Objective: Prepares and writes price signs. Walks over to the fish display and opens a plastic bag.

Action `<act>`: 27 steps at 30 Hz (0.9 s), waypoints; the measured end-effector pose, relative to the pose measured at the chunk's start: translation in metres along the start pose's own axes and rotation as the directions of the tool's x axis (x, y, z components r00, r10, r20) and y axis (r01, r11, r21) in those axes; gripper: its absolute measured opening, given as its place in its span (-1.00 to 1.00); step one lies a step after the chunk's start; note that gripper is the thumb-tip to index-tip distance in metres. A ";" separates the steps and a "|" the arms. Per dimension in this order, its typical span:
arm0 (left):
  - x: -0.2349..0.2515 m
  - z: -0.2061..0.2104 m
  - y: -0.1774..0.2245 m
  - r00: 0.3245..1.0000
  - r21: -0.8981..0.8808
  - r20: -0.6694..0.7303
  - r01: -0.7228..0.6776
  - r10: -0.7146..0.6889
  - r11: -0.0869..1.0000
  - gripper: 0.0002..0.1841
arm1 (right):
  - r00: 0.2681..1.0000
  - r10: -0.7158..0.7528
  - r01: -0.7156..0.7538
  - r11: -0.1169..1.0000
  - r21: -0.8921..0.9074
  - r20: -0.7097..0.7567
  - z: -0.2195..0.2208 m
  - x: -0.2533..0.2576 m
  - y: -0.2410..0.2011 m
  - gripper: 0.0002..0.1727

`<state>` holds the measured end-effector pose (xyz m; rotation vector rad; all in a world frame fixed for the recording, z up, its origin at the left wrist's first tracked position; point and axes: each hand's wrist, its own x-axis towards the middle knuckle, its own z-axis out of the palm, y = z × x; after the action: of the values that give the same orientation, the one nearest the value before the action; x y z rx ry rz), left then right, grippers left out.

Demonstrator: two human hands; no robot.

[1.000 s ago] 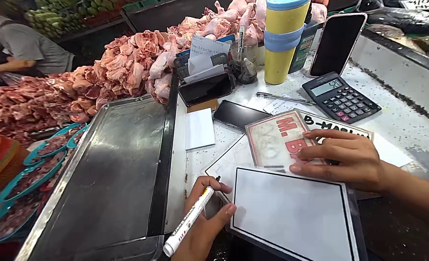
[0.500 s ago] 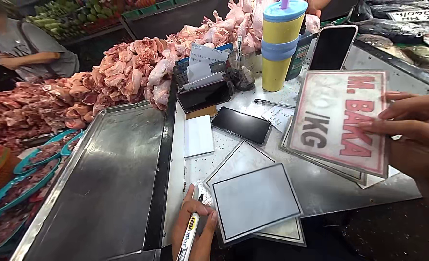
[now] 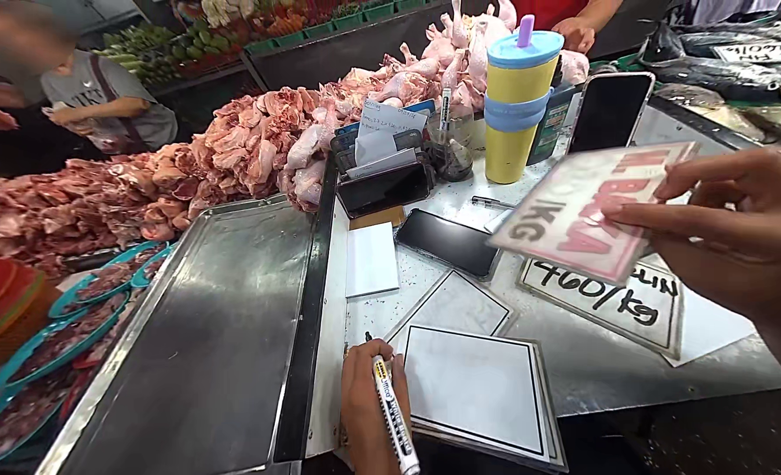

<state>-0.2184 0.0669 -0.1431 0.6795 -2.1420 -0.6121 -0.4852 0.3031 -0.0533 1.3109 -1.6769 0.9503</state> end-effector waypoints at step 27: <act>-0.002 0.006 -0.002 0.995 -0.056 0.038 0.095 -0.093 0.994 -0.80 | 0.850 0.166 -0.123 0.985 -0.118 0.500 0.204 0.261 0.060 -0.68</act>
<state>-0.2211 0.0685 -0.1485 0.7461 -2.1251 -0.7388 -0.6113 0.0288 0.0949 1.4816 -2.2209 0.6338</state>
